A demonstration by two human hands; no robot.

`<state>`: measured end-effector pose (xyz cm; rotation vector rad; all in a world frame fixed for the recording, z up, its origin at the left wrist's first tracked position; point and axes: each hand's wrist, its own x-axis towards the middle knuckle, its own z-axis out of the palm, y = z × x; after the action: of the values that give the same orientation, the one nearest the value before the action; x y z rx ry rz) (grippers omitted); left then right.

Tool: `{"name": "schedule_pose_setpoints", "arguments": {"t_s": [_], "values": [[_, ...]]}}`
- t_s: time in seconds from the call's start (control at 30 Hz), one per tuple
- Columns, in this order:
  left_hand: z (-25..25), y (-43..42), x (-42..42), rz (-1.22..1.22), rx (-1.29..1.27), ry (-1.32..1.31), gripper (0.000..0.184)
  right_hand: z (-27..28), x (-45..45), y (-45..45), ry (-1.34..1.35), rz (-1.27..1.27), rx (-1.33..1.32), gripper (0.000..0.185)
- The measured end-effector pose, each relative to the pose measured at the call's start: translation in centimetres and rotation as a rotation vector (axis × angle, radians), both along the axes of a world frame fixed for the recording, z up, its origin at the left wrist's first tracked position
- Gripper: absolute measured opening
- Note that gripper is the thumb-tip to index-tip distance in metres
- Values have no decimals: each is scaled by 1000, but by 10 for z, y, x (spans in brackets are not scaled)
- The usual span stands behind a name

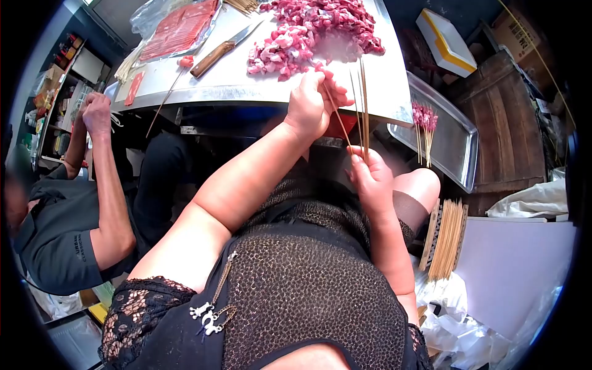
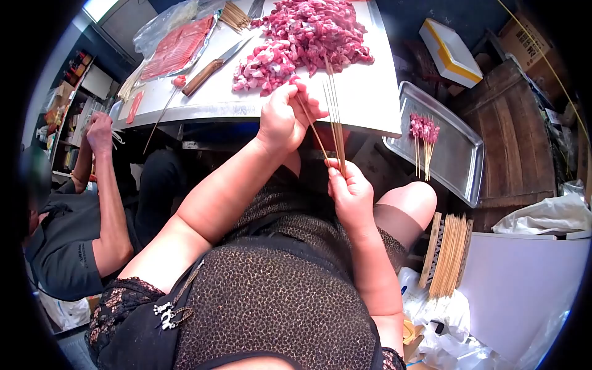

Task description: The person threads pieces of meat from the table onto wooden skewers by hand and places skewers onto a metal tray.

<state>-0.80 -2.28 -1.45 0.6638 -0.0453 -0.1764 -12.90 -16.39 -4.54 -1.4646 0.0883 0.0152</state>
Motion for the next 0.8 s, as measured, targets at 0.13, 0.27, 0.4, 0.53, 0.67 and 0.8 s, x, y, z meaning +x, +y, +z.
{"name": "schedule_pose_setpoints", "arguments": {"t_s": [0.13,0.27,0.4,0.53,0.67,0.8], "values": [[1,-3,3,54,-115,1,19,1,-1,13,-67,27,-107,18],[7,-4,2,43,-130,-40,20,8,1,13,73,117,145,19],[9,-4,1,55,-138,-39,19,19,1,12,179,176,218,19],[11,-4,2,75,-152,-23,18,6,5,21,55,93,130,18],[0,-3,5,4,-220,-52,20,8,8,27,-75,-7,-69,17],[8,-1,2,37,-48,-42,27,11,10,15,-5,29,22,17]]}}
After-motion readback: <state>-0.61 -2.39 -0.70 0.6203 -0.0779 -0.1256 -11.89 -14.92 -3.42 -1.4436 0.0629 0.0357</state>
